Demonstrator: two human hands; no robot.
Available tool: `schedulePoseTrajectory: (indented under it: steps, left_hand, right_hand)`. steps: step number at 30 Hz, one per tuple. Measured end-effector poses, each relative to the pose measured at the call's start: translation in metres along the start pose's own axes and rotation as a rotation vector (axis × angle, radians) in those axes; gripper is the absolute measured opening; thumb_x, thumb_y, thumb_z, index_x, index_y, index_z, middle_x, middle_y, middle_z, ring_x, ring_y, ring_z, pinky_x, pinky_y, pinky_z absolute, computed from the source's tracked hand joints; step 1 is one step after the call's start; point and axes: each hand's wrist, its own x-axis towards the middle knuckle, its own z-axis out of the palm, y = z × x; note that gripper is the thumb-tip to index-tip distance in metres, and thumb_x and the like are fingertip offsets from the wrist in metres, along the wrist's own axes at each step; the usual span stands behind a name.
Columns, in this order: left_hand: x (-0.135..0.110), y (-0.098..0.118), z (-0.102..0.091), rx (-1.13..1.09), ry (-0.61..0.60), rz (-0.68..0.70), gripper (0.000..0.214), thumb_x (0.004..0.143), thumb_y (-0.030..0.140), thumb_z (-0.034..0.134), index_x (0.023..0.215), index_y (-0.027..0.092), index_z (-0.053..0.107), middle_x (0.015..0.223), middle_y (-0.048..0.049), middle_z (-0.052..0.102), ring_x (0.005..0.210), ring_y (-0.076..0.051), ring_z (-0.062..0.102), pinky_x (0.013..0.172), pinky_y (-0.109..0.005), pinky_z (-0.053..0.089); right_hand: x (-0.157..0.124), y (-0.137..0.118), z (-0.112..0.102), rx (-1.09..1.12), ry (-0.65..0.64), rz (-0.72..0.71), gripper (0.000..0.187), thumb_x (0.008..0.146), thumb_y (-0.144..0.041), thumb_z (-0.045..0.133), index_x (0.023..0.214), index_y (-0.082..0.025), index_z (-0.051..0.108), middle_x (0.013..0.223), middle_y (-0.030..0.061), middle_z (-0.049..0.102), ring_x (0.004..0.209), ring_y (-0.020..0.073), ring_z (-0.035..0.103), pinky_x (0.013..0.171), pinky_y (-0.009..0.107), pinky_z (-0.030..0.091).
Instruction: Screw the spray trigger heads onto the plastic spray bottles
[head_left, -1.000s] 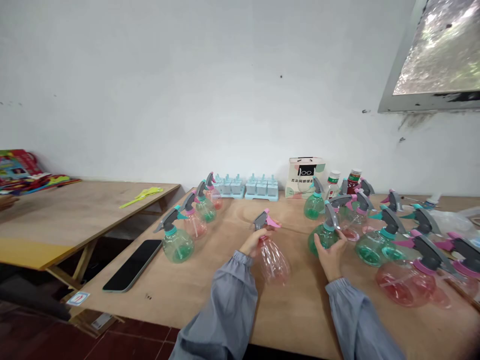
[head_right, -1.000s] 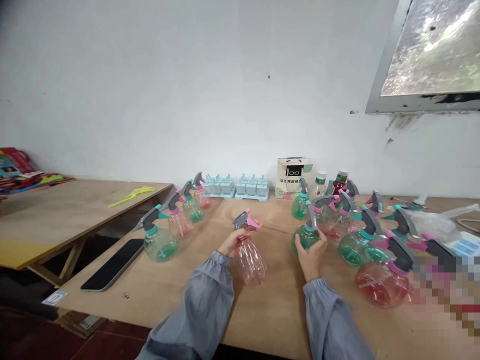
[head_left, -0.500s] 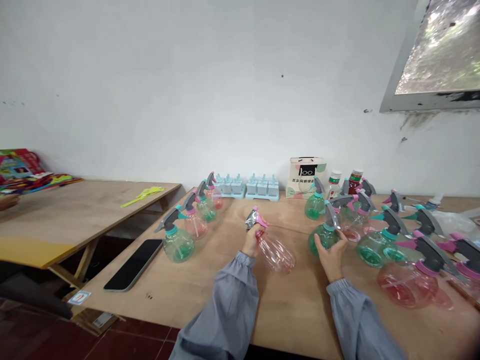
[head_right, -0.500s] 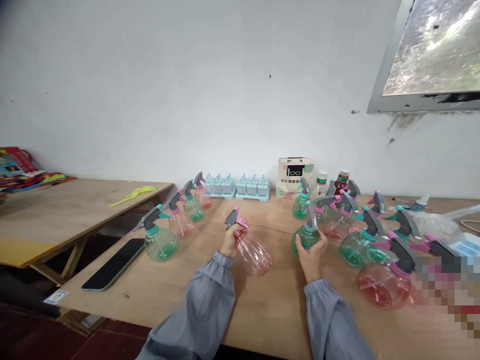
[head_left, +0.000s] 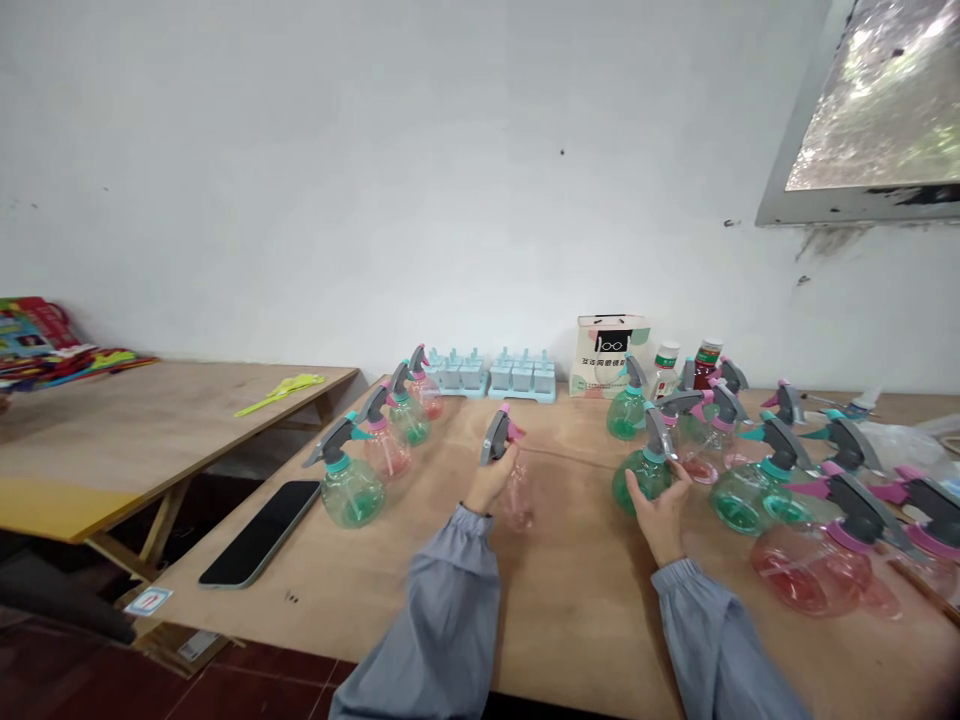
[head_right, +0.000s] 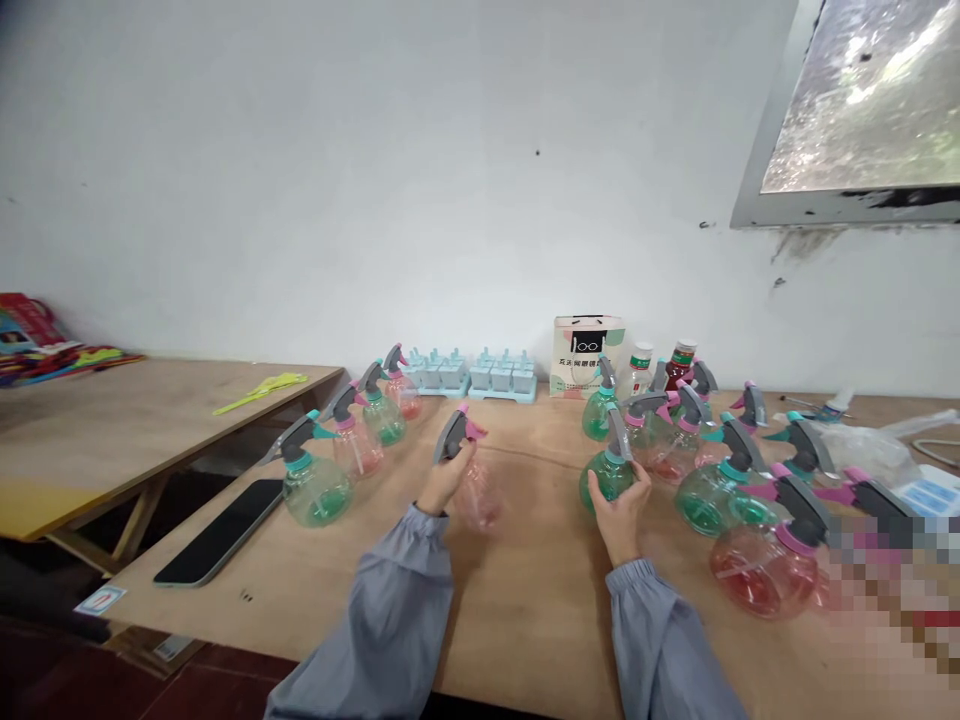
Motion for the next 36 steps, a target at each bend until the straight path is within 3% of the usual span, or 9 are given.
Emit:
schedulePoseTrajectory:
  steps: [5, 9, 12, 15, 18, 21, 25, 31, 36]
  left_hand:
    - [0.027, 0.003, -0.041, 0.430, 0.121, 0.284, 0.021, 0.072, 0.026, 0.068, 0.092, 0.022, 0.071, 0.081, -0.0020, 0.070, 0.083, -0.020, 0.065, 0.087, -0.033, 0.047]
    - [0.047, -0.014, -0.059, 0.520, 0.219, 0.250, 0.026, 0.078, 0.037, 0.067, 0.099, 0.021, 0.069, 0.083, -0.0039, 0.072, 0.082, -0.021, 0.066, 0.086, -0.034, 0.048]
    - [0.047, -0.023, -0.062, 0.607, 0.283, 0.276, 0.043, 0.083, 0.038, 0.063, 0.123, 0.022, 0.059, 0.105, -0.0074, 0.072, 0.102, -0.025, 0.066, 0.100, -0.040, 0.043]
    - [0.030, -0.035, -0.064, 0.705, 0.366, 0.334, 0.064, 0.081, 0.041, 0.067, 0.138, 0.023, 0.044, 0.133, -0.0131, 0.061, 0.127, -0.030, 0.055, 0.110, -0.049, 0.033]
    - [0.009, -0.052, -0.069, 0.844, 0.391, 0.240, 0.081, 0.072, 0.050, 0.076, 0.138, 0.021, 0.040, 0.138, -0.0186, 0.054, 0.131, -0.037, 0.049, 0.108, -0.055, 0.033]
    - [0.006, -0.062, -0.076, 1.005, 0.312, 0.088, 0.074, 0.075, 0.052, 0.074, 0.134, 0.017, 0.046, 0.131, -0.0203, 0.057, 0.126, -0.040, 0.051, 0.102, -0.055, 0.038]
    - [0.045, -0.056, -0.081, 1.164, 0.341, 0.027, 0.069, 0.080, 0.052, 0.069, 0.137, 0.016, 0.049, 0.134, -0.0235, 0.054, 0.125, -0.042, 0.052, 0.099, -0.052, 0.041]
    - [0.117, -0.045, -0.074, 1.049, 0.313, -0.128, 0.075, 0.084, 0.051, 0.068, 0.144, 0.015, 0.043, 0.119, -0.0251, 0.066, 0.110, -0.037, 0.066, 0.088, -0.042, 0.047]
    - [0.141, -0.044, -0.067, 1.006, 0.352, -0.103, 0.080, 0.085, 0.056, 0.064, 0.145, 0.010, 0.038, 0.109, -0.0296, 0.070, 0.101, -0.039, 0.070, 0.081, -0.044, 0.049]
  right_hand:
    - [0.000, -0.001, 0.001, 0.008, 0.012, -0.003, 0.077, 0.074, -0.064, 0.068, 0.127, -0.013, 0.044, 0.121, 0.0177, 0.049, 0.118, 0.0328, 0.050, 0.104, 0.056, 0.040]
    - [-0.001, 0.001, 0.003, 0.009, 0.023, -0.011, 0.077, 0.074, -0.066, 0.067, 0.126, -0.014, 0.044, 0.121, 0.0168, 0.049, 0.116, 0.0322, 0.051, 0.104, 0.056, 0.041]
    - [-0.001, 0.002, 0.003, 0.006, 0.023, -0.015, 0.077, 0.074, -0.066, 0.067, 0.126, -0.014, 0.044, 0.120, 0.0166, 0.050, 0.116, 0.0321, 0.051, 0.104, 0.056, 0.040]
    - [-0.001, 0.003, 0.002, 0.000, 0.005, -0.003, 0.077, 0.074, -0.066, 0.066, 0.127, -0.014, 0.045, 0.120, 0.0161, 0.050, 0.116, 0.0321, 0.050, 0.104, 0.056, 0.040]
    - [-0.002, 0.001, -0.001, 0.003, -0.014, 0.002, 0.076, 0.075, -0.066, 0.066, 0.127, -0.014, 0.046, 0.118, 0.0153, 0.051, 0.116, 0.0323, 0.050, 0.104, 0.056, 0.039]
    - [-0.005, -0.004, -0.003, 0.016, -0.036, 0.013, 0.075, 0.076, -0.065, 0.066, 0.129, -0.015, 0.046, 0.120, 0.0151, 0.050, 0.117, 0.0320, 0.050, 0.105, 0.055, 0.039]
    - [-0.014, -0.013, -0.004, 0.040, -0.091, 0.034, 0.076, 0.078, -0.064, 0.065, 0.132, -0.015, 0.044, 0.125, 0.0163, 0.049, 0.121, 0.0320, 0.049, 0.106, 0.054, 0.039]
    - [-0.030, -0.019, 0.000, 0.059, -0.173, 0.048, 0.084, 0.075, -0.064, 0.069, 0.136, -0.015, 0.040, 0.125, 0.0172, 0.051, 0.117, 0.0324, 0.054, 0.100, 0.052, 0.045]
    - [-0.044, -0.023, -0.001, 0.072, -0.202, 0.049, 0.082, 0.075, -0.064, 0.070, 0.135, -0.017, 0.040, 0.122, 0.0163, 0.054, 0.111, 0.0313, 0.057, 0.094, 0.051, 0.049]
